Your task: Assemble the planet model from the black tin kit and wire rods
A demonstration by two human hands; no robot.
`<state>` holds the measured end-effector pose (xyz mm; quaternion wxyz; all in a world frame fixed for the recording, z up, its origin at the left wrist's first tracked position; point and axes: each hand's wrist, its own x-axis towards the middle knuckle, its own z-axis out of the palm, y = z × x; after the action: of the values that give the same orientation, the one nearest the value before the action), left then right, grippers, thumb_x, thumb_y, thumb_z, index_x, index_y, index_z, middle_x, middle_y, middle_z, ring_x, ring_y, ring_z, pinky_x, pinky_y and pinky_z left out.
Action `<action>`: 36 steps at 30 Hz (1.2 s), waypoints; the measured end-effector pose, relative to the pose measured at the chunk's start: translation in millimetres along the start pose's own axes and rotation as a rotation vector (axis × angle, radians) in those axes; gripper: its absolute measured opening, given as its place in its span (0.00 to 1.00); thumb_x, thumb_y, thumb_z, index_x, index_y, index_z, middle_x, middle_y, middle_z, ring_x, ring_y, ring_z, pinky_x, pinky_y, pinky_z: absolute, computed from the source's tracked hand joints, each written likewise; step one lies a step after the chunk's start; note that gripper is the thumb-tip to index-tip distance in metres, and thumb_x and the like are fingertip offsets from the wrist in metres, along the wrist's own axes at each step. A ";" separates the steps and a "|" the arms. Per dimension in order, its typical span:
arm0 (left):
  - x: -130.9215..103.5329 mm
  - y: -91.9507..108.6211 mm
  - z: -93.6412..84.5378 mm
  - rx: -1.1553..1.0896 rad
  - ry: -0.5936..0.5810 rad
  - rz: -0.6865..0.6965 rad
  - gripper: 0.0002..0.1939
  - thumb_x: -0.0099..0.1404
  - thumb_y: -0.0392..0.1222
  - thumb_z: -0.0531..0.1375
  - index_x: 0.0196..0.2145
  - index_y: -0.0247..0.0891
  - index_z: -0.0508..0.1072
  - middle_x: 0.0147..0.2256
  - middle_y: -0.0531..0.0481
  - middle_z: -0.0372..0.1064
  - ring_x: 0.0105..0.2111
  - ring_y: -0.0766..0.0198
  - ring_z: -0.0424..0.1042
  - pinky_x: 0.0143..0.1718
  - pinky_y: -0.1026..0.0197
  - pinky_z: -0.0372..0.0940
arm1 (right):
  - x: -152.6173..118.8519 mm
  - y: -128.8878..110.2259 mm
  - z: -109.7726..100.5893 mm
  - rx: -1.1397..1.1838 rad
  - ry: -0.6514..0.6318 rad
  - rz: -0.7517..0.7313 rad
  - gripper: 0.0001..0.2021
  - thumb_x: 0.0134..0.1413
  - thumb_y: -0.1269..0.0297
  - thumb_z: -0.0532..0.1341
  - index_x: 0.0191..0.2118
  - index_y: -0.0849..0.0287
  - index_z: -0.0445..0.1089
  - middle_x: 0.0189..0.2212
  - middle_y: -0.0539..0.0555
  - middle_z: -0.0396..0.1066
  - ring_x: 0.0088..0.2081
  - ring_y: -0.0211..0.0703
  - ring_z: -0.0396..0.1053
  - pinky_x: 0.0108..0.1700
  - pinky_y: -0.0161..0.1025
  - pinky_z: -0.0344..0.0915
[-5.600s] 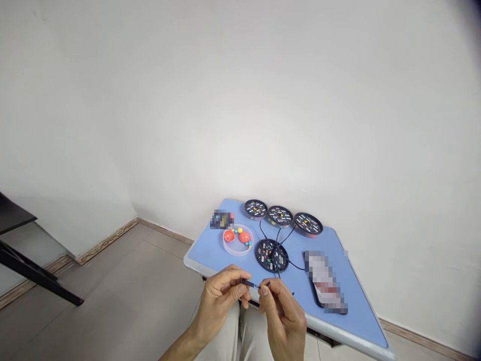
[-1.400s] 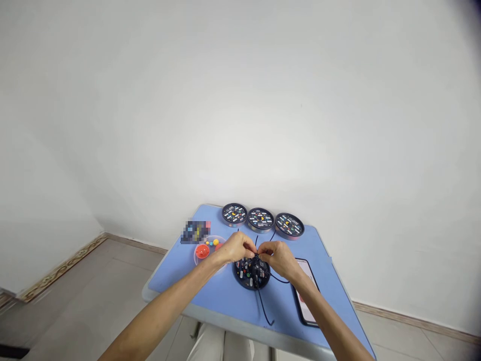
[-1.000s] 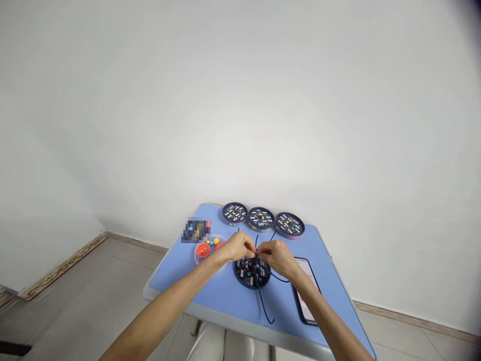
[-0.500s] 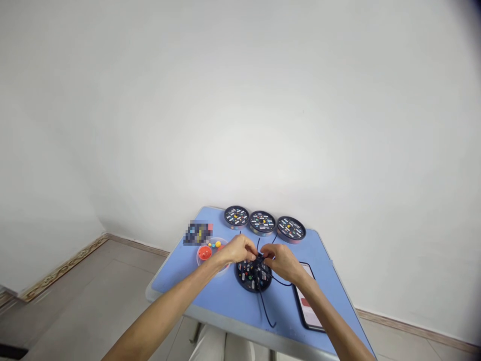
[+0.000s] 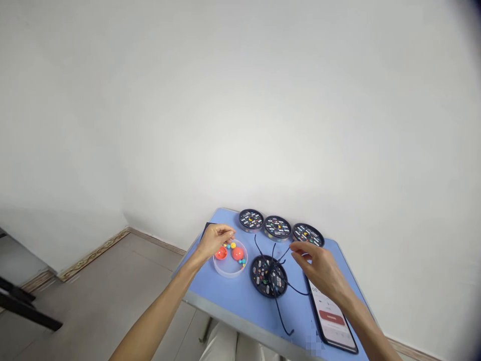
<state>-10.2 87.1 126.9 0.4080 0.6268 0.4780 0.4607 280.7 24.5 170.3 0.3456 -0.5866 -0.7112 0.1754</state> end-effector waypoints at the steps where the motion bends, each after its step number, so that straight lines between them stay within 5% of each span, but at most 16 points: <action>1: -6.3 -5.7 -6.4 0.029 0.052 0.015 0.14 0.58 0.49 0.60 0.31 0.34 0.78 0.28 0.47 0.76 0.27 0.62 0.74 0.32 0.61 0.69 | -1.4 -5.6 0.0 0.008 -0.002 -0.015 0.10 0.51 0.60 0.56 0.34 0.54 0.75 0.37 0.56 0.79 0.34 0.49 0.75 0.40 0.44 0.70; 5: -34.3 -29.9 -18.4 0.169 0.230 0.089 0.10 0.59 0.45 0.59 0.29 0.38 0.77 0.31 0.48 0.75 0.34 0.59 0.73 0.39 0.58 0.68 | -4.7 -30.3 12.0 -0.007 -0.068 -0.103 0.11 0.53 0.60 0.56 0.35 0.54 0.75 0.36 0.55 0.79 0.33 0.48 0.74 0.37 0.43 0.69; 11: -69.6 -56.1 -10.0 0.314 0.362 0.147 0.12 0.62 0.47 0.59 0.39 0.42 0.78 0.46 0.43 0.70 0.50 0.51 0.69 0.52 0.48 0.66 | -0.7 -57.3 36.8 -0.004 -0.176 -0.162 0.12 0.54 0.64 0.55 0.36 0.56 0.76 0.35 0.56 0.78 0.33 0.47 0.73 0.36 0.42 0.67; 17: -87.4 -75.7 3.5 0.487 0.250 0.156 0.21 0.59 0.47 0.64 0.51 0.48 0.73 0.59 0.45 0.60 0.59 0.45 0.62 0.48 0.47 0.71 | -1.5 -71.7 50.6 -0.038 -0.190 -0.158 0.11 0.54 0.68 0.55 0.35 0.57 0.76 0.34 0.55 0.78 0.32 0.45 0.73 0.36 0.38 0.64; 21: -88.3 -83.0 5.2 0.508 0.219 0.204 0.19 0.60 0.40 0.63 0.50 0.46 0.73 0.59 0.45 0.60 0.59 0.48 0.62 0.58 0.45 0.62 | -7.1 -81.5 65.4 -0.090 -0.265 -0.226 0.12 0.54 0.71 0.55 0.36 0.57 0.77 0.33 0.55 0.78 0.31 0.43 0.72 0.34 0.37 0.62; 29: -94.5 -77.6 -4.4 0.435 0.139 0.193 0.11 0.62 0.38 0.61 0.43 0.44 0.76 0.57 0.45 0.63 0.56 0.51 0.66 0.58 0.49 0.63 | 20.8 -93.3 77.9 -0.259 -0.355 -0.219 0.13 0.56 0.72 0.54 0.36 0.58 0.77 0.33 0.55 0.79 0.33 0.43 0.74 0.35 0.34 0.61; 36: -103.7 -84.3 -18.9 0.445 0.143 0.225 0.12 0.62 0.36 0.60 0.44 0.43 0.75 0.58 0.44 0.63 0.57 0.51 0.66 0.58 0.47 0.63 | 37.6 -110.2 125.3 -0.561 -0.469 -0.166 0.08 0.60 0.71 0.58 0.38 0.61 0.75 0.37 0.58 0.77 0.40 0.46 0.74 0.41 0.41 0.67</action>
<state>-59.6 5.1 31.8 0.1712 0.7161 0.5226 0.4298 112.0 52.4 165.5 0.0123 -0.5426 -0.8366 0.0747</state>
